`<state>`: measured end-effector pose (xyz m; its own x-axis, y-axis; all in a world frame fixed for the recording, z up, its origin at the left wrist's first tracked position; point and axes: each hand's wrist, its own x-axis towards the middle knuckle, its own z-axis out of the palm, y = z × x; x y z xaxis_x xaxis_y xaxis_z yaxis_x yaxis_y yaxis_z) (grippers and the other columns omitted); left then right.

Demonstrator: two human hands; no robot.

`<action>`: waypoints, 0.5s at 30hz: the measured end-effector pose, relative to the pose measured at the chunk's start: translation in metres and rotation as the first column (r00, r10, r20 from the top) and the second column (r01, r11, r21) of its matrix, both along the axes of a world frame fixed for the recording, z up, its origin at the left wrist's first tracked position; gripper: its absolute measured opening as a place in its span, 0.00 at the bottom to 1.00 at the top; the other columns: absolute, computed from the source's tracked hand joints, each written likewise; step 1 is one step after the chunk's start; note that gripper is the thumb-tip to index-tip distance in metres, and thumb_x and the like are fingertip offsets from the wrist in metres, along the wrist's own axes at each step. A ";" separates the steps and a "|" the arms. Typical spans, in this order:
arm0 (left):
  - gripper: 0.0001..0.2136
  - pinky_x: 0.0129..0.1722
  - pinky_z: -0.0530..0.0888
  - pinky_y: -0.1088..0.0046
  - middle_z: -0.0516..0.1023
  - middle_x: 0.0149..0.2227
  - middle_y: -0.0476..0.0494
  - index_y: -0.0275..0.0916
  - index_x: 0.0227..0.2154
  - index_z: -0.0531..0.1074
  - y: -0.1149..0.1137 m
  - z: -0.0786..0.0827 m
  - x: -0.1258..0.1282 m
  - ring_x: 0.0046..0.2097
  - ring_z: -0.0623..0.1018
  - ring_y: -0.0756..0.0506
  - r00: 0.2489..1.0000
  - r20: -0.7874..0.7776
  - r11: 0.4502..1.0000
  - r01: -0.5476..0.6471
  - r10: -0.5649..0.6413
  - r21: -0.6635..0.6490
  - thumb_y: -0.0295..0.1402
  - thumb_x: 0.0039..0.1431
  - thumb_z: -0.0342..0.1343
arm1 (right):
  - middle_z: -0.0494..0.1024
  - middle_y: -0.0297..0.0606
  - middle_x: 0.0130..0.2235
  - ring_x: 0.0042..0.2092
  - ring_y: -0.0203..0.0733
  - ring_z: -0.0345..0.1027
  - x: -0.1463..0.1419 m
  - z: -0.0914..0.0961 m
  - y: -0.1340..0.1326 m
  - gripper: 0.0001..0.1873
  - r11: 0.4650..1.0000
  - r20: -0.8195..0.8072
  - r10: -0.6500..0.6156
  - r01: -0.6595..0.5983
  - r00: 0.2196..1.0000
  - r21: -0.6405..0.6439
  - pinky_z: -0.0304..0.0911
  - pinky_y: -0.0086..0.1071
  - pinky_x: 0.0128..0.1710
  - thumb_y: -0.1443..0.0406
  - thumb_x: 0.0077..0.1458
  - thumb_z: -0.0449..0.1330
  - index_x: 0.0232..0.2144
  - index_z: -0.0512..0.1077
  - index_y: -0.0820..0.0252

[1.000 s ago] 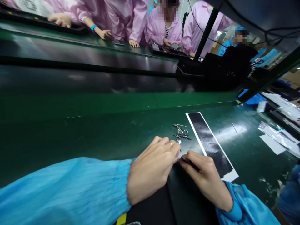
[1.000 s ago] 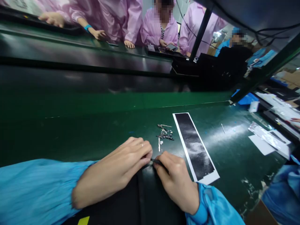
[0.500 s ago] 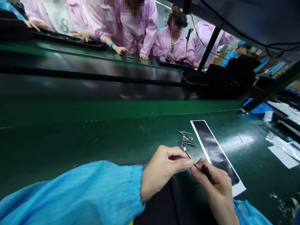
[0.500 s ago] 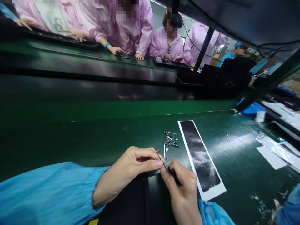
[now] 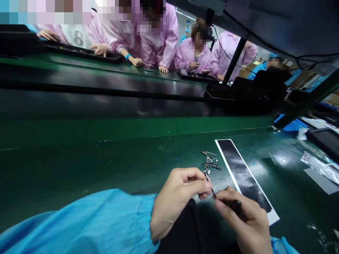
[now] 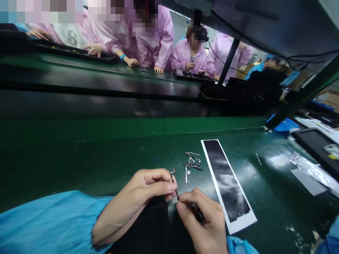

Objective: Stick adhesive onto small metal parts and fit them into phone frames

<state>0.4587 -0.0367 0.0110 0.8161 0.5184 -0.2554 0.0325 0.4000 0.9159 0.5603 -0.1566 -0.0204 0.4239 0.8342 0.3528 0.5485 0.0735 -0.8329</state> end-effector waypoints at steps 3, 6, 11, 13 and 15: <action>0.05 0.28 0.63 0.77 0.68 0.18 0.50 0.33 0.17 0.68 -0.001 0.000 -0.001 0.24 0.66 0.52 1.000 -0.006 1.000 -0.019 0.019 0.024 0.30 0.40 0.54 | 0.67 0.31 0.21 0.21 0.30 0.57 -0.004 0.000 0.001 0.03 0.998 -0.212 -0.068 0.065 0.975 -0.021 0.50 0.25 0.19 0.65 0.48 0.59 0.26 0.73 0.53; 0.05 0.27 0.64 0.77 0.69 0.18 0.50 0.33 0.17 0.67 -0.002 0.000 -0.002 0.24 0.67 0.52 0.999 -0.031 1.000 -0.018 0.018 0.009 0.30 0.40 0.53 | 0.66 0.32 0.21 0.21 0.29 0.54 -0.009 0.002 0.001 0.03 0.989 -0.386 -0.140 0.114 0.912 -0.091 0.45 0.25 0.17 0.63 0.45 0.61 0.24 0.74 0.54; 0.06 0.26 0.64 0.78 0.70 0.18 0.48 0.33 0.17 0.66 -0.002 0.000 -0.004 0.23 0.67 0.52 0.998 -0.064 0.999 -0.004 0.002 -0.035 0.31 0.40 0.53 | 0.68 0.34 0.21 0.22 0.29 0.55 -0.004 0.000 0.001 0.05 0.990 -0.473 -0.098 0.038 0.876 -0.136 0.43 0.23 0.15 0.61 0.44 0.61 0.24 0.74 0.55; 0.06 0.26 0.64 0.78 0.70 0.18 0.48 0.33 0.17 0.66 -0.002 0.000 -0.004 0.23 0.67 0.52 0.997 -0.073 0.999 -0.002 -0.002 -0.050 0.31 0.39 0.53 | 0.68 0.34 0.22 0.20 0.28 0.54 -0.001 -0.002 0.001 0.05 0.989 -0.510 -0.048 -0.032 0.859 -0.146 0.44 0.22 0.14 0.60 0.45 0.61 0.26 0.75 0.55; 0.06 0.25 0.64 0.78 0.70 0.18 0.48 0.33 0.16 0.65 -0.002 0.000 -0.004 0.23 0.67 0.52 0.997 -0.082 0.998 -0.001 -0.004 -0.056 0.31 0.39 0.53 | 0.68 0.34 0.23 0.19 0.26 0.53 0.001 -0.003 0.000 0.06 0.982 -0.561 -0.017 -0.092 0.827 -0.165 0.44 0.21 0.14 0.60 0.45 0.61 0.27 0.74 0.54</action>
<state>0.4544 -0.0388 0.0109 0.7922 0.4999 -0.3499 0.1071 0.4506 0.8863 0.5614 -0.1565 -0.0233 0.4698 0.8782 -0.0894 -0.0146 -0.0936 -0.9955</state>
